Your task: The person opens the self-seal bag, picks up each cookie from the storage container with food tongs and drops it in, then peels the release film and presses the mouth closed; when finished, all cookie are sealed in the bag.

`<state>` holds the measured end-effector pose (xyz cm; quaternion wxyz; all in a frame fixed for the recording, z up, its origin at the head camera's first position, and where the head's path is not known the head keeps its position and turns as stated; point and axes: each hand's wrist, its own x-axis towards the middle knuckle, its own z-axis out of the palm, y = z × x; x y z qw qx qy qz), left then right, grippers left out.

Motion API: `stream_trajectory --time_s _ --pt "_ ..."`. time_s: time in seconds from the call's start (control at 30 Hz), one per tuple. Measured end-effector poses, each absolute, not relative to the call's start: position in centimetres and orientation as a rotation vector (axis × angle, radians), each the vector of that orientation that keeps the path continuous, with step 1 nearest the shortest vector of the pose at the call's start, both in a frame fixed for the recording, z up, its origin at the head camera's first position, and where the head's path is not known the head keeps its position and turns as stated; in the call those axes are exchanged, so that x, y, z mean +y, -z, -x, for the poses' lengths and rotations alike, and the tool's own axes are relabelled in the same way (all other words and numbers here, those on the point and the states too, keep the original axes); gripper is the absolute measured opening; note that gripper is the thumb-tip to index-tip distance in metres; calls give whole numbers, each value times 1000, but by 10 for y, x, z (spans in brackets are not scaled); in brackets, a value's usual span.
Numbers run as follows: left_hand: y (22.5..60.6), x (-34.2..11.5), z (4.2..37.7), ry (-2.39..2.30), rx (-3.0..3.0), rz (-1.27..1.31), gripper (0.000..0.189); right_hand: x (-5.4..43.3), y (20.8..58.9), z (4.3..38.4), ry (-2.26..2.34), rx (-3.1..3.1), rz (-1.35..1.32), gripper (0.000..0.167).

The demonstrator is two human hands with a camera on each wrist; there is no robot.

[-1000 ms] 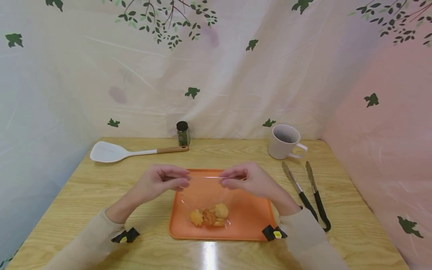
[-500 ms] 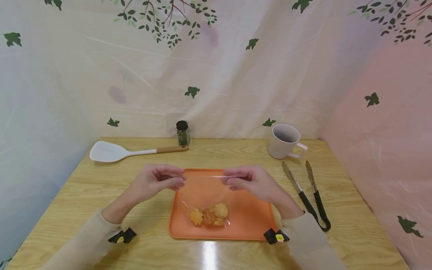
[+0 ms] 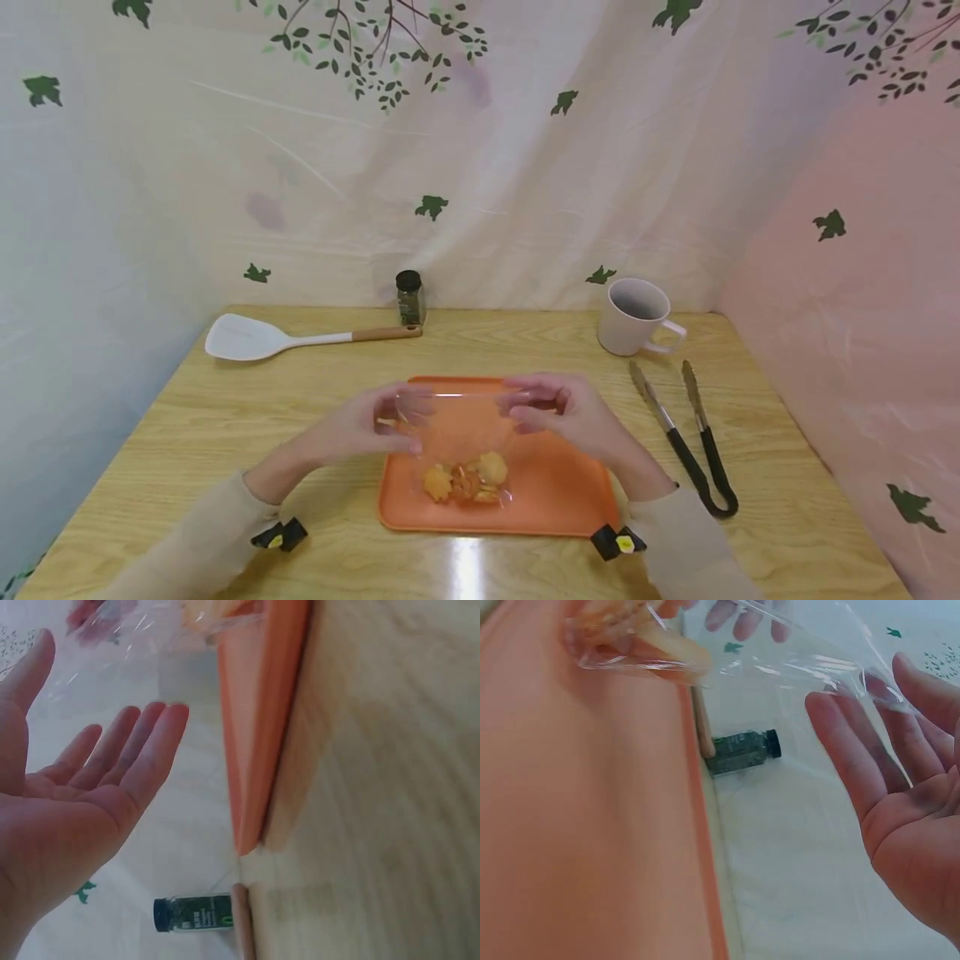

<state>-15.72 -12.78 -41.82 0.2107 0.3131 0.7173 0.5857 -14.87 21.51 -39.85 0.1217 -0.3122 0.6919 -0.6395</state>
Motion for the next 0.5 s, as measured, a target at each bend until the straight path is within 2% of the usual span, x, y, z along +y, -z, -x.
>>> stream_trajectory --time_s 0.23,0.5 --pt "432 -122 150 -1441 1988 -850 76 213 422 138 1705 2011 660 71" --pt "438 -114 142 -1361 2104 -811 80 203 444 124 1615 1967 423 81"
